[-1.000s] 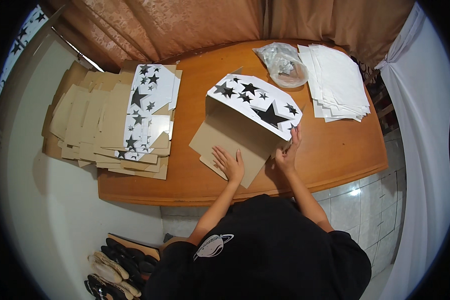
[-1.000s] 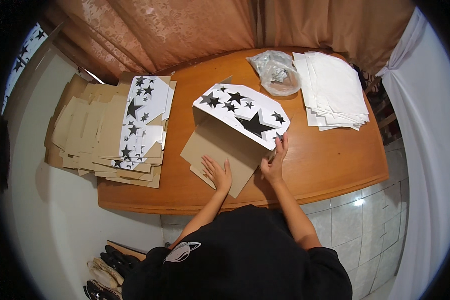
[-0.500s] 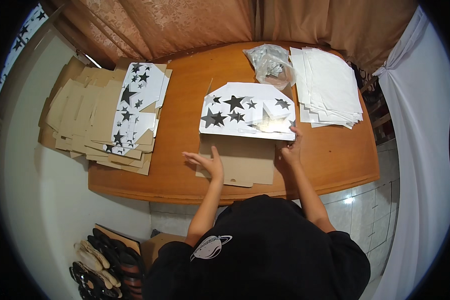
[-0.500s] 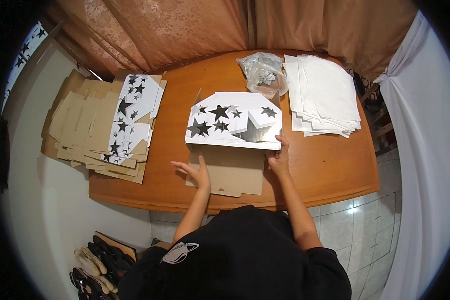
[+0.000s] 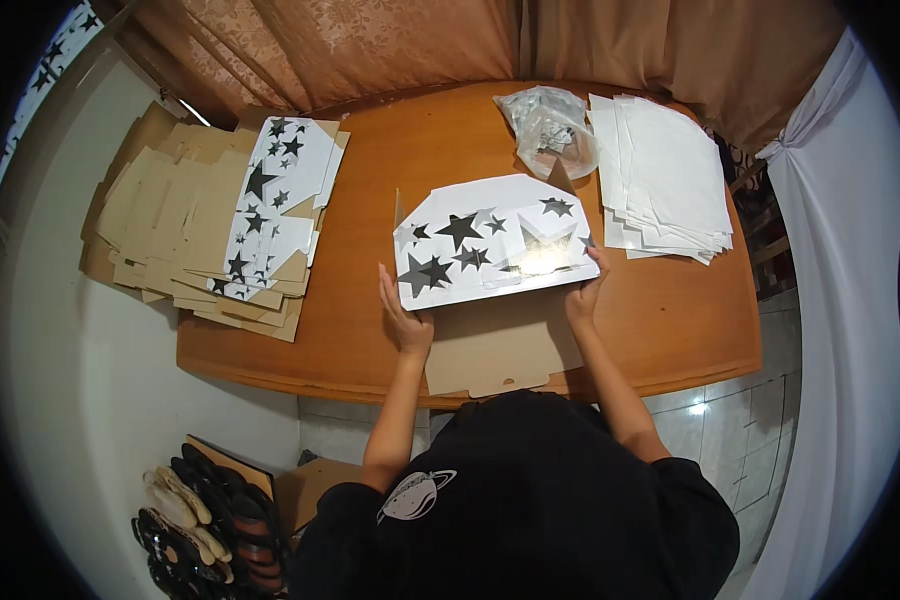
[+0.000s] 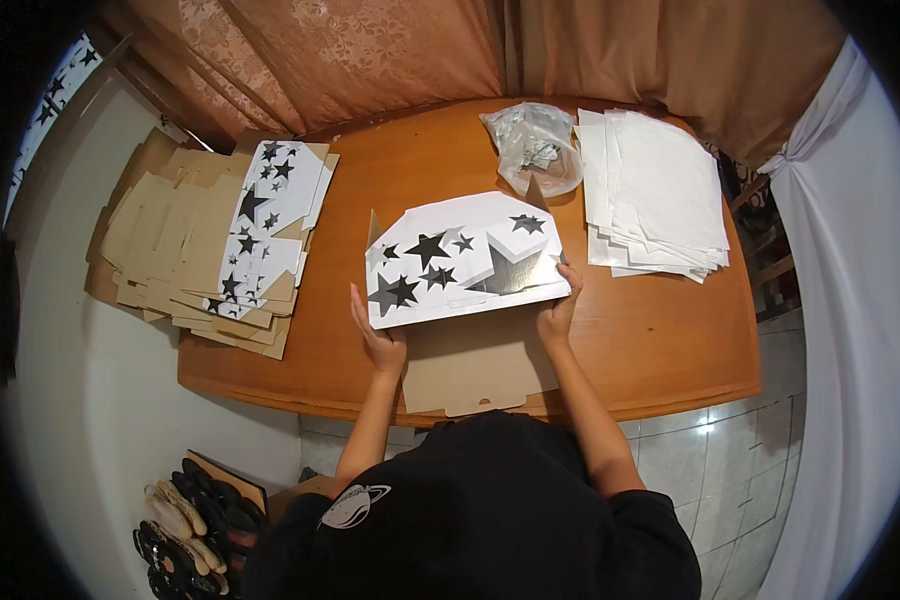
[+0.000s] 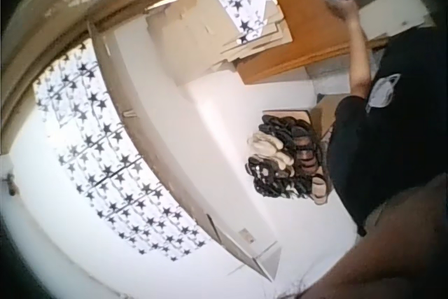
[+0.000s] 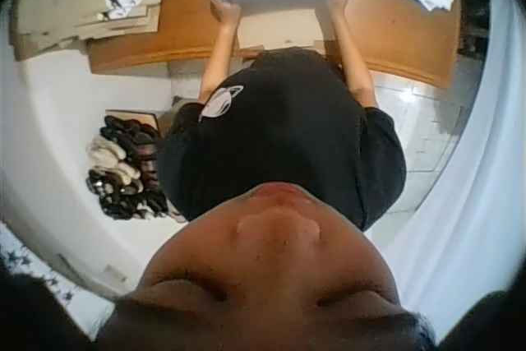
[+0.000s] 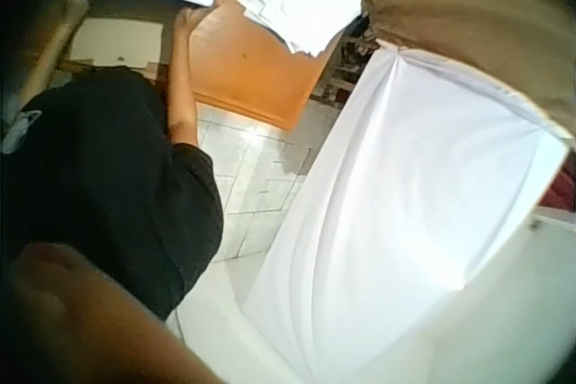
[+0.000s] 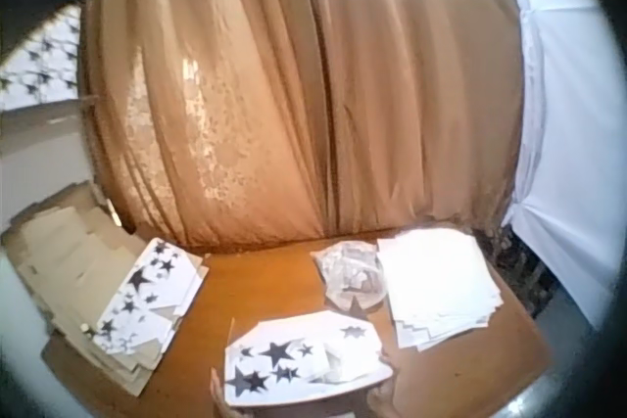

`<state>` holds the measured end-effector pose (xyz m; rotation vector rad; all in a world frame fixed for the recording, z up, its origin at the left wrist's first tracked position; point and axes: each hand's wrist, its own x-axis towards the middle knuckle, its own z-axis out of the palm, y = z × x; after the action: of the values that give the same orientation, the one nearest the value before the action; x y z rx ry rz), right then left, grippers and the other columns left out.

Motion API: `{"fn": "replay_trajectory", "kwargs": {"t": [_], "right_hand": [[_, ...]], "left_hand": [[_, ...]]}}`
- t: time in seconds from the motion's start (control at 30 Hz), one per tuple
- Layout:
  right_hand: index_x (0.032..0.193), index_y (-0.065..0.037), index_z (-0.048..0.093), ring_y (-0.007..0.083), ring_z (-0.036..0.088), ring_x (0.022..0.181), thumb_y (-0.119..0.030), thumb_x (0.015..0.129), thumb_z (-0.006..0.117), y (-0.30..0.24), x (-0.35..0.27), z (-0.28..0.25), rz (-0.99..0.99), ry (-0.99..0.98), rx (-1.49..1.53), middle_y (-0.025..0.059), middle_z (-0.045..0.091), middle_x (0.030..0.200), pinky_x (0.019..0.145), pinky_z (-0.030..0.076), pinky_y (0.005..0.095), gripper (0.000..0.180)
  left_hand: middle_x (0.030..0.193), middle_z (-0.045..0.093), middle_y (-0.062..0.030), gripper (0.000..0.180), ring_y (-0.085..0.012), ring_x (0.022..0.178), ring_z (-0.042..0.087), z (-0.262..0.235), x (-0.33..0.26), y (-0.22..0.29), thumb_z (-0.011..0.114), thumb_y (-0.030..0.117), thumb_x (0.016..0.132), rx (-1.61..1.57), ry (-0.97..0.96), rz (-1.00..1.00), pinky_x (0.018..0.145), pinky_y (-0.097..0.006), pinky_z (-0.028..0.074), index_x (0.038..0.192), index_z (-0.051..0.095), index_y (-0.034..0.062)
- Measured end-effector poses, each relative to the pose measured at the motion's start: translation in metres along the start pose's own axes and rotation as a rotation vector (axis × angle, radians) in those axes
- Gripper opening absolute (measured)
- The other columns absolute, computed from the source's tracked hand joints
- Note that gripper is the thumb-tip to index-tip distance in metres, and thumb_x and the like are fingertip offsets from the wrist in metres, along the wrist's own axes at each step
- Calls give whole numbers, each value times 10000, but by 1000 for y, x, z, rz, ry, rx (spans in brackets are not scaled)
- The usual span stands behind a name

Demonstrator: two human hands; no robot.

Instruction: The recorder is folding flat cardboard sheets into shoe boxes, placing lining paper and a silica gel packet inside, and then stacking the completed boxes onto a shelf.

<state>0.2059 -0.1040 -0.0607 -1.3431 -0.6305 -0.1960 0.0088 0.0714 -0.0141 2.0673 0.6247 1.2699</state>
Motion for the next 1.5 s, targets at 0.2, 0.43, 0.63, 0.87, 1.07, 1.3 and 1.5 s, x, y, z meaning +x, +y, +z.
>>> {"fn": "replay_trajectory", "kwargs": {"t": [0.2, 0.43, 0.63, 0.87, 1.07, 1.3, 1.5], "right_hand": [[1225, -100, 289, 283, 300, 1203, -51, 787, 570, 2, 3, 14, -156, 20, -113, 158, 291, 1256, 1008, 238, 373, 523], [1271, -84, 289, 318, 351, 1186, -56, 734, 607, 28, 2, -52, 54, -327, -2, 185, 333, 1270, 992, 285, 388, 624], [1283, -87, 363, 300, 429, 1177, -36, 735, 649, -29, 37, -79, 55, -618, -337, 182, 435, 1258, 972, 352, 374, 620], [1229, -98, 411, 284, 529, 1072, 90, 735, 602, -17, 21, -46, -44, -418, -323, 149, 517, 1182, 895, 429, 338, 563], [1228, -85, 428, 263, 540, 1045, 86, 712, 617, -21, 27, -31, 7, -397, -182, 127, 549, 1123, 884, 431, 326, 575], [1187, -41, 506, 248, 522, 1058, -104, 777, 635, -63, 59, -45, -28, -684, -141, 123, 548, 1143, 914, 399, 324, 434], [1095, -42, 586, 220, 568, 970, -106, 798, 618, -62, 55, -29, 87, -597, -195, 111, 606, 1041, 853, 432, 304, 306]], "left_hand": [[1329, 238, -266, 523, -419, 1235, 287, 6, 1, -33, 552, 122, 829, 13, 45, 318, 1006, -477, 285, 1239, 228, 111], [1330, 265, -245, 494, -415, 1224, 326, -13, 12, -34, 520, 118, 800, -88, -193, 334, 1011, -462, 311, 1255, 330, 155], [1312, 333, -208, 575, -375, 1153, 442, -35, 16, -39, 643, 98, 734, 51, -371, 350, 915, -415, 427, 1236, 369, 160], [1162, 515, -231, 477, -380, 989, 566, -21, -1, -64, 635, 38, 758, 160, -120, 184, 786, -384, 494, 1157, 375, 78], [1121, 550, -210, 449, -347, 937, 594, -29, 23, -67, 671, 81, 756, 175, -123, 111, 726, -353, 512, 1118, 407, 47], [1109, 569, -173, 607, -309, 915, 614, -57, 34, -56, 612, 486, 745, 134, -267, 159, 706, -331, 525, 1116, 454, 32], [1041, 605, -164, 579, -283, 871, 630, -52, 33, -50, 548, 521, 785, 103, -154, 98, 652, -327, 520, 1065, 511, 15]]}}
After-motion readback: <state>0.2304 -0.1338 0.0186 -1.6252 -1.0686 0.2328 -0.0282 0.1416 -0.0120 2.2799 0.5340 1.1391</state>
